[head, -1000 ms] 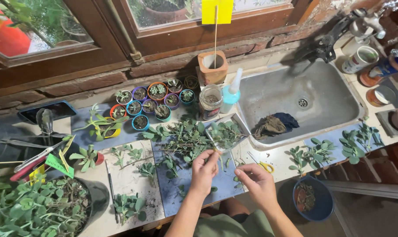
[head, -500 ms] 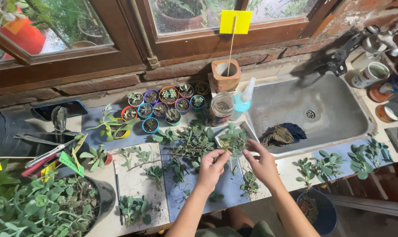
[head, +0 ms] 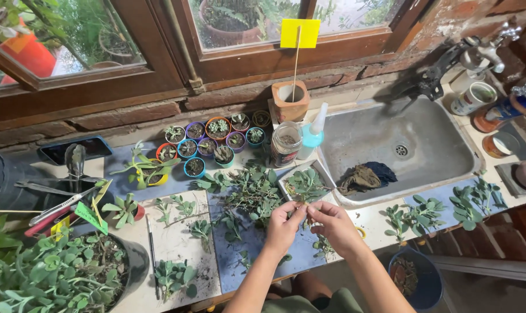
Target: The person trims plant stems using yellow-handled scissors, removing lower leaves and cutting the stems into smaller pieces. The trimmed pieces are placed on a blue mat on the countertop next to a sink.
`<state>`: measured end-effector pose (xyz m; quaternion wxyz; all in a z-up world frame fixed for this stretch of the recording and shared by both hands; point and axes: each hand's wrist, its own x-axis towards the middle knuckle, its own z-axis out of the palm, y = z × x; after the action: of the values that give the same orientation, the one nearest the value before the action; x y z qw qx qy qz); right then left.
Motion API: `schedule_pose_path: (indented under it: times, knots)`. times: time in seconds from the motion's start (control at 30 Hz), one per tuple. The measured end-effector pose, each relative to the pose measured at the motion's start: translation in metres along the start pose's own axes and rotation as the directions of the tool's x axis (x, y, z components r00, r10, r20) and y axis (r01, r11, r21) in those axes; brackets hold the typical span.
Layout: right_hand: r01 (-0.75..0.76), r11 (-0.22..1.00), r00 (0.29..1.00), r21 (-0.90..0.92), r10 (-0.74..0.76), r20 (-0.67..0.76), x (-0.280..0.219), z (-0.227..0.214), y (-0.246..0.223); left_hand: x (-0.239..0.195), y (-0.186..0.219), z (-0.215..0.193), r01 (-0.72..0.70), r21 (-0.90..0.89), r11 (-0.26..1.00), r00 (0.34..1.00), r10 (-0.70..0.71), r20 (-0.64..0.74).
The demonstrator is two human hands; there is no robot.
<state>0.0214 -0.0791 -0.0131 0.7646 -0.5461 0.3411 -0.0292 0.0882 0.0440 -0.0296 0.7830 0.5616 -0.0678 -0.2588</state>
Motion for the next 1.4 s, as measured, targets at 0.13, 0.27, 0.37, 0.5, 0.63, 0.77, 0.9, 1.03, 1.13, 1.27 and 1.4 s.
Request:
schedule_pose_path:
  times: [0.13,0.27,0.37,0.5,0.63,0.77,0.9,1.03,1.13,1.27,1.4]
  knots:
    - [0.019,0.999,0.996,0.033,-0.022,0.087,0.001,-0.011,0.011,-0.001,-0.017,-0.007,-0.049,0.034,0.998,0.997,0.046,0.069]
    - [0.137,0.991,0.991,0.006,-0.137,0.0,-0.007,-0.001,0.014,-0.006,-0.017,-0.002,-0.08,0.067,0.995,0.997,0.08,0.008]
    - [0.288,0.937,0.951,-0.198,-0.303,-0.052,-0.021,0.01,0.008,-0.008,-0.012,-0.001,-0.075,0.105,0.992,0.992,0.085,-0.094]
    - [0.308,0.81,0.897,-0.5,-0.422,-0.13,-0.032,0.014,0.007,-0.008,0.037,-0.013,0.098,0.06,0.993,0.939,-0.072,-0.336]
    - [0.193,0.86,0.957,-0.473,-0.272,-0.104,-0.006,0.002,-0.005,0.0,0.036,-0.039,-0.067,-0.055,0.996,0.926,0.042,-0.374]
    - [0.171,0.799,0.942,-0.576,-0.305,-0.142,0.028,-0.008,-0.011,-0.011,0.039,-0.042,-0.159,0.228,0.961,0.922,0.227,-0.313]
    - [0.139,0.652,0.962,-0.745,-0.268,-0.055,0.053,-0.023,-0.002,-0.018,0.026,-0.043,-0.226,0.375,0.899,0.919,0.325,-0.224]
    - [0.193,0.708,0.96,-0.679,-0.278,-0.017,0.011,-0.001,-0.026,-0.03,0.039,-0.035,-0.313,0.325,0.892,0.912,0.379,-0.16]
    - [0.248,0.848,0.967,-0.469,-0.244,0.07,-0.009,0.003,-0.025,-0.041,0.048,-0.03,-0.239,0.266,0.934,0.956,0.274,-0.103]
    - [0.368,0.886,0.903,-0.281,-0.27,0.334,-0.016,0.008,-0.019,-0.047,0.051,-0.027,-0.281,0.349,0.894,0.954,0.301,-0.002]
    - [0.339,0.904,0.89,-0.259,-0.219,0.401,-0.025,0.016,-0.022,-0.054,0.052,-0.03,-0.176,0.399,0.9,0.975,0.214,-0.052]
